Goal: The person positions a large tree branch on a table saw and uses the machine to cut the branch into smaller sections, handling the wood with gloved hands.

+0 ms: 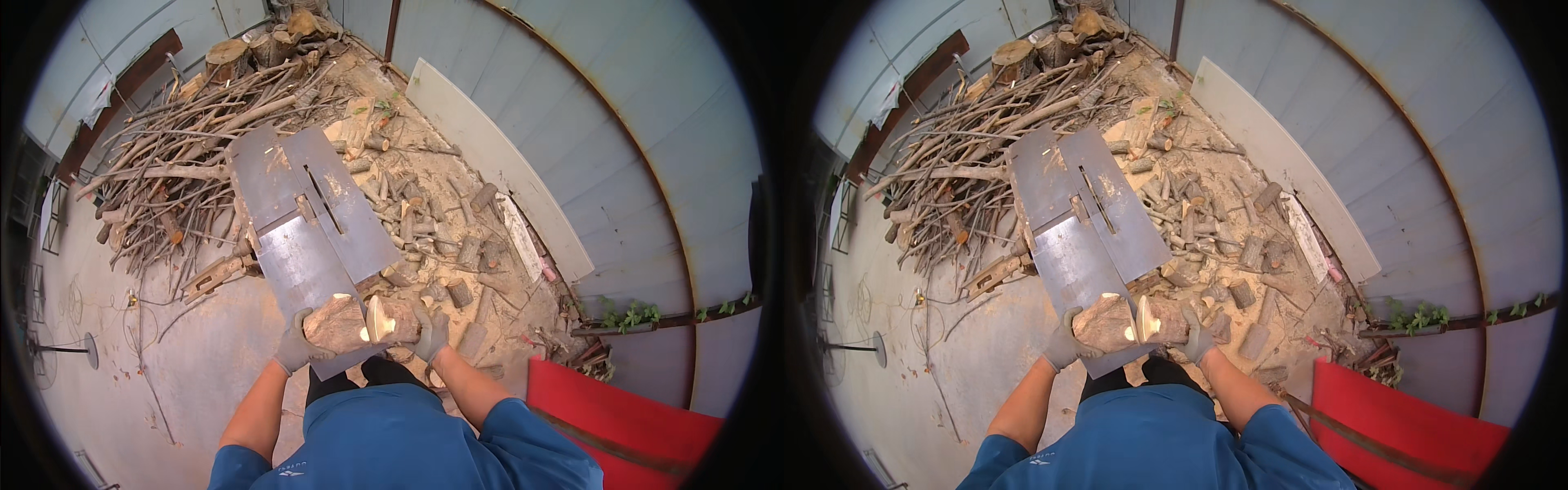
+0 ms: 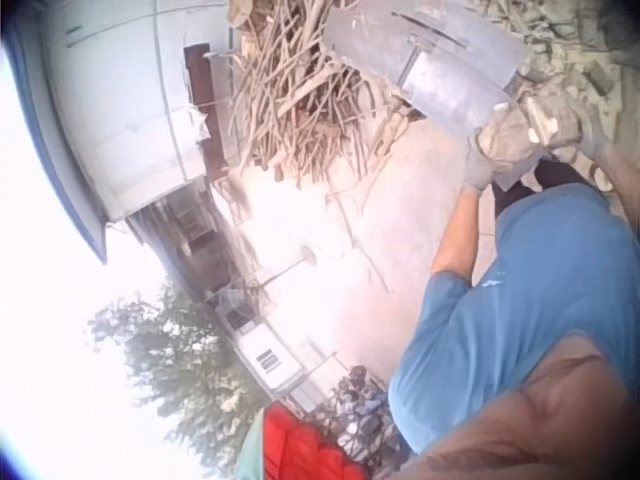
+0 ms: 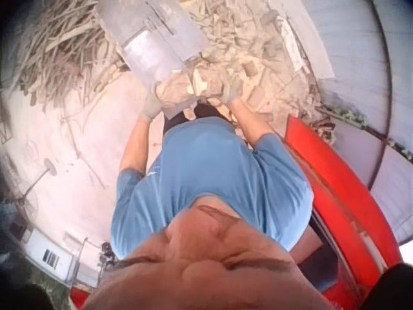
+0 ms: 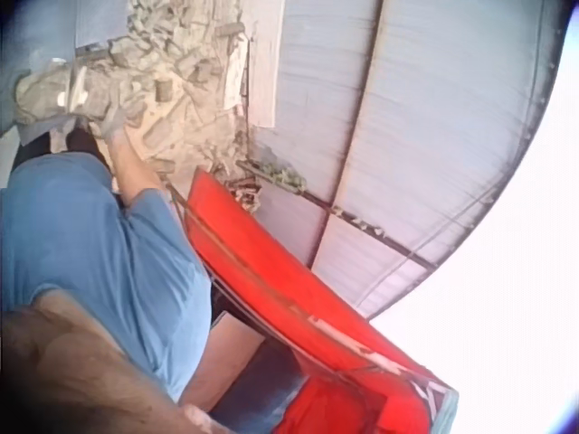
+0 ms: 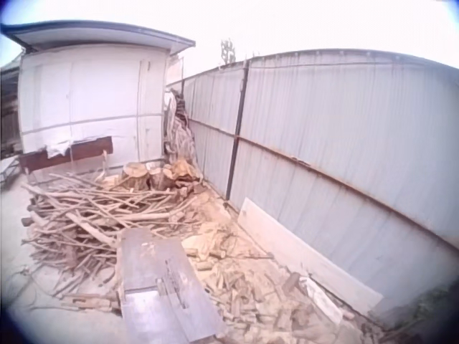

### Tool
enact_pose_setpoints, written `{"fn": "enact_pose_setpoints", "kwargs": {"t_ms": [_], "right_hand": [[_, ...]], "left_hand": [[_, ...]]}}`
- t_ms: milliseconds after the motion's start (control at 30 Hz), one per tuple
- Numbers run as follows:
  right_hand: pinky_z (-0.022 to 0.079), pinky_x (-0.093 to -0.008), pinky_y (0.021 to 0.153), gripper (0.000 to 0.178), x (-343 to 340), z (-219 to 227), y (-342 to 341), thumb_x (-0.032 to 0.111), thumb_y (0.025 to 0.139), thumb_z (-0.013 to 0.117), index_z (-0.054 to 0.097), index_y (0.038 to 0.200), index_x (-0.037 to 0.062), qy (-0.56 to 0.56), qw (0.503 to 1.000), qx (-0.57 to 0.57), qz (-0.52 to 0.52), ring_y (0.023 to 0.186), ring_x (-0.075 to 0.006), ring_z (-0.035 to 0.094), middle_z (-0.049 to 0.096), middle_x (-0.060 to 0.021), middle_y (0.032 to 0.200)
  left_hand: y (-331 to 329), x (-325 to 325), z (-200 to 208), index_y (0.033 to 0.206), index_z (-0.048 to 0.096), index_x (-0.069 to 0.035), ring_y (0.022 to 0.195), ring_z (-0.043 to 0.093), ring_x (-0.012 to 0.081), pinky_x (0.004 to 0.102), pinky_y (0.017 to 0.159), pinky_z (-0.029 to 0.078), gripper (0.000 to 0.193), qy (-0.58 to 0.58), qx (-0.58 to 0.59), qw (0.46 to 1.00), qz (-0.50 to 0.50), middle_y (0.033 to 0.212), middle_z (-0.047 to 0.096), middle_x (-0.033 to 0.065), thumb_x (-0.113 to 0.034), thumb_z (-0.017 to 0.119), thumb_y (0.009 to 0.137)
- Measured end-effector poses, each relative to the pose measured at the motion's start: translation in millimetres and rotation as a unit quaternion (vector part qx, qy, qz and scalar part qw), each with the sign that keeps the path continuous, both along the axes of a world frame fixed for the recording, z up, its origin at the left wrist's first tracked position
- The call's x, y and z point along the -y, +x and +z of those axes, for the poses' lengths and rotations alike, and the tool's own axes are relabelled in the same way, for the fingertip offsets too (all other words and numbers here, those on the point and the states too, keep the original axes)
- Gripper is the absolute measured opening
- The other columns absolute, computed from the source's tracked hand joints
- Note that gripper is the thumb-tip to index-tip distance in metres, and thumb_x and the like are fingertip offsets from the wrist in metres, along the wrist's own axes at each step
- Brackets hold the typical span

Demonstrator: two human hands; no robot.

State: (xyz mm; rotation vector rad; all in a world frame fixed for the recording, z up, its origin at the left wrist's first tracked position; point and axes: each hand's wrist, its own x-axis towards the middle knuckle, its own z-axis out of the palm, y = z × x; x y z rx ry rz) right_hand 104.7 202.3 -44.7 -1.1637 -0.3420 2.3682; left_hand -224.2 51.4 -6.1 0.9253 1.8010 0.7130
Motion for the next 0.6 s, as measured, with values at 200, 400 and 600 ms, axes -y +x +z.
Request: {"fn": "enact_pose_setpoints", "kwargs": {"t_ms": [200, 400, 600], "right_hand": [[0.042, -0.0528, 0.117, 0.066, 33.1, 28.5, 69.6, 0.054, 0.104, 0.055, 0.043, 0.159, 0.0189, -0.015, 0.996, -0.017, -0.084, 0.144, -0.0295, 0.049, 0.051, -0.0047, 0.156], [0.048, -0.0447, 0.115, 0.079, -31.8, 124.8, 92.3, 0.059, 0.107, 0.051, 0.034, 0.159, 0.0015, 0.114, 0.970, 0.040, -0.212, 0.141, -0.0344, 0.052, 0.047, -0.0244, 0.155], [0.056, -0.0360, 0.103, 0.062, 8.4, 146.2, 139.2, 0.041, 0.108, 0.061, 0.051, 0.149, -0.0031, 0.314, 0.917, 0.236, -0.074, 0.123, -0.0278, 0.066, 0.064, -0.0195, 0.137]], "left_hand": [[64.9, -11.6, 37.5, 0.153, 0.034, 0.004, 0.130, 0.060, 0.0280, 0.0377, 0.109, 0.052, 0.132, 0.063, 0.113, 0.992, 0.006, 0.143, 0.058, 0.0188, -0.040, 0.108, 0.053], [124.4, -135.7, 120.9, 0.160, 0.031, 0.005, 0.138, 0.055, 0.0282, 0.0386, 0.114, 0.048, 0.096, 0.099, 0.332, 0.930, 0.122, 0.152, 0.051, 0.0211, -0.025, 0.088, 0.088], [82.4, -134.9, 181.4, 0.159, 0.038, -0.001, 0.140, 0.055, 0.0283, 0.0389, 0.112, 0.051, 0.071, 0.199, 0.234, 0.946, -0.107, 0.154, 0.052, 0.0204, -0.020, 0.073, 0.100]]}}
